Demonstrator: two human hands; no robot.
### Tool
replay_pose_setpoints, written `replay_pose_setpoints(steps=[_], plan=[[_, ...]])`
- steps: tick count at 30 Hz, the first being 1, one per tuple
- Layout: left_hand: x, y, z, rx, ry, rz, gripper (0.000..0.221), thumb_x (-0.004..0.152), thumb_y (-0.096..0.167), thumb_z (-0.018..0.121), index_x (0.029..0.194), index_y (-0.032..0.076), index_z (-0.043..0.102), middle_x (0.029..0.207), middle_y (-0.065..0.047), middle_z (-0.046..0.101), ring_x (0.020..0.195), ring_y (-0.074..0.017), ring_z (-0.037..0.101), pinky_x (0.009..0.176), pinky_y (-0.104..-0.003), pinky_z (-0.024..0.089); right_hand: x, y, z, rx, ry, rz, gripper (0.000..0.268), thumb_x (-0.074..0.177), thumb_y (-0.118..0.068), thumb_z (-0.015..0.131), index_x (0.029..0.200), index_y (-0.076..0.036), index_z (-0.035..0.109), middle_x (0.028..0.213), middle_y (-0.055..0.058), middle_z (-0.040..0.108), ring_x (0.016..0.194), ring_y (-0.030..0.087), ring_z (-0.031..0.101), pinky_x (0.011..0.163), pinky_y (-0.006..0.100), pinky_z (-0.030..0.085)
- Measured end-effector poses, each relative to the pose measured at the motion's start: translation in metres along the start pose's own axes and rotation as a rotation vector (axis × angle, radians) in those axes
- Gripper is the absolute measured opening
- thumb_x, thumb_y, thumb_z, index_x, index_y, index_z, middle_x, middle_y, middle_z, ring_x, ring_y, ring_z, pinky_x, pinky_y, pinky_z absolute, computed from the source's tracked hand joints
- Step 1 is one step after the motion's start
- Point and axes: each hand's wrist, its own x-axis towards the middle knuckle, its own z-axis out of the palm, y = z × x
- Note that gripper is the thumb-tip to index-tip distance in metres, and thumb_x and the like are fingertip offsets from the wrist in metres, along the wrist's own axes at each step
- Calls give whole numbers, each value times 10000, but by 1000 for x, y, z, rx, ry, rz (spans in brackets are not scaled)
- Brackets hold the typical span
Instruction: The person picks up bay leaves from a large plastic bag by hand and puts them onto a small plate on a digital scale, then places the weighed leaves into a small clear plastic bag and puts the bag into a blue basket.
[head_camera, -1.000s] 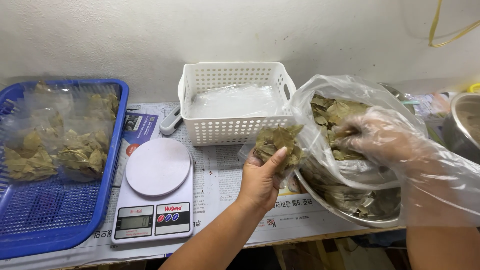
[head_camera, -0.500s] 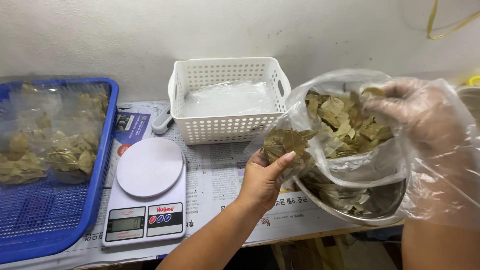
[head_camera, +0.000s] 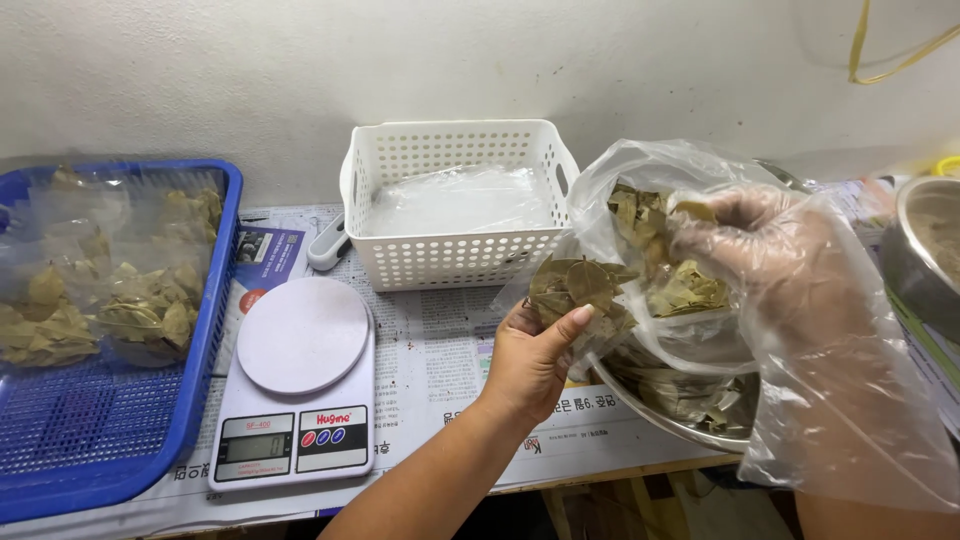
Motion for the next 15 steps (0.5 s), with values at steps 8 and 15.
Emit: replay_pose_setpoints(steps=[8, 15], plan=[[0, -5, 2, 67, -27, 79, 322, 802, -19, 808, 1111, 4, 720, 1123, -171, 771, 1013, -267, 739, 952, -421, 620, 9, -8, -4, -82, -200, 149, 294, 777, -115, 714, 1041, 13, 706, 1182, 169, 776, 1117, 301, 718, 1054, 422, 545], [1, -11, 6, -27, -43, -16, 329, 802, -33, 807, 1109, 13, 698, 1132, -196, 760, 1032, -332, 739, 893, -497, 645, 19, 3, -9, -320, -226, 19, 187, 840, -153, 744, 947, -4, 779, 1019, 148, 804, 1009, 266, 731, 978, 381, 589]])
